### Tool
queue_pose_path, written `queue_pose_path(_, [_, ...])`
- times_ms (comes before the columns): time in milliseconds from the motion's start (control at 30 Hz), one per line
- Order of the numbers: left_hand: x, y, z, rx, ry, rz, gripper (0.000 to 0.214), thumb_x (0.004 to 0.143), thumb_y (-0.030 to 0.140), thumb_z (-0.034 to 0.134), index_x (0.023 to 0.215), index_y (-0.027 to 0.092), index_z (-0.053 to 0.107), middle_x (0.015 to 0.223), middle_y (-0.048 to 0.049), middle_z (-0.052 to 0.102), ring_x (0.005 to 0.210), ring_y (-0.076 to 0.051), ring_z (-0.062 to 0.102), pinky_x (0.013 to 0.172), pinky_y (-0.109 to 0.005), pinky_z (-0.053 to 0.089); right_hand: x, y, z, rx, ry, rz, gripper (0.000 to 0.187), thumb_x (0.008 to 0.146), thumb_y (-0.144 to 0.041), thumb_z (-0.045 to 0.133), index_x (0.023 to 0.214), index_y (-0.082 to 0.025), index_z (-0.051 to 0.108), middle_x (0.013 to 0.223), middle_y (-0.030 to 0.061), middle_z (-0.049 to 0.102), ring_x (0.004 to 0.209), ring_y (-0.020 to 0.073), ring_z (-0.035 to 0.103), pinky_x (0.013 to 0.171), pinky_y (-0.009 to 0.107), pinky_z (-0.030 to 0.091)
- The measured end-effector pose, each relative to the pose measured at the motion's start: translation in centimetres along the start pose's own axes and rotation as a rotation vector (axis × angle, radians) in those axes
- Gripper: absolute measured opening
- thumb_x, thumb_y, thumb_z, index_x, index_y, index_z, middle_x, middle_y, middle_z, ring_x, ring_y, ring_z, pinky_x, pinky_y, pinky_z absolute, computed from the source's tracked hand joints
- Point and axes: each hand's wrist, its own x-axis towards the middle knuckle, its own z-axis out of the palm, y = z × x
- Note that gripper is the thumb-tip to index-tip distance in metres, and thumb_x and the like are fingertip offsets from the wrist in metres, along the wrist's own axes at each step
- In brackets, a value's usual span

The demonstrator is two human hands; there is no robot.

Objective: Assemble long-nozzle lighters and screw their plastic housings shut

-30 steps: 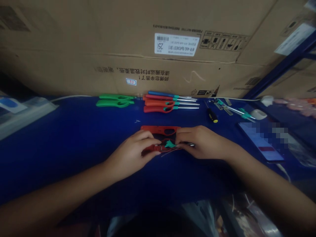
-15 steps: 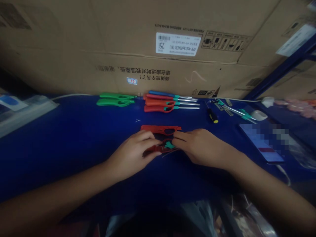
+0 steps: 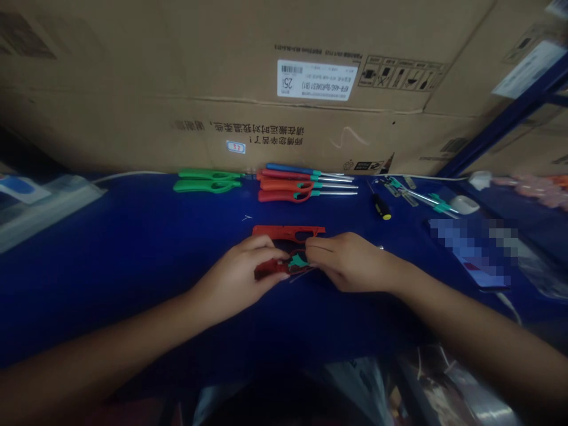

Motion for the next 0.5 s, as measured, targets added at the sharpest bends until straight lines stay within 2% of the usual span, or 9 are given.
queue_pose_path(233, [0.09, -0.06, 0.18, -0.042, 0.000, -0.042, 0.019, 0.087, 0.024, 0.073, 0.106, 0.021, 0.072, 0.095, -0.0017, 0.066, 0.084, -0.016, 0.065, 0.078, -0.030, 0.054, 0.04, -0.55, 0.08, -0.127, 0.001, -0.059, 0.018, 0.090, -0.005, 0.043, 0.094, -0.016, 0.057, 0.088, 0.0041, 0.063, 0.064, 0.0147, 0.049, 0.057, 0.029, 0.030])
queue_pose_path(500, [0.11, 0.04, 0.11, -0.030, 0.002, -0.032, 0.017, 0.088, 0.023, 0.072, 0.105, 0.021, 0.072, 0.094, -0.0016, 0.065, 0.084, -0.016, 0.065, 0.077, -0.029, 0.054, 0.10, -0.66, 0.01, -0.113, -0.013, -0.049, 0.017, 0.092, -0.007, 0.044, 0.094, -0.017, 0.058, 0.089, 0.0038, 0.064, 0.064, 0.0142, 0.050, 0.058, 0.028, 0.031])
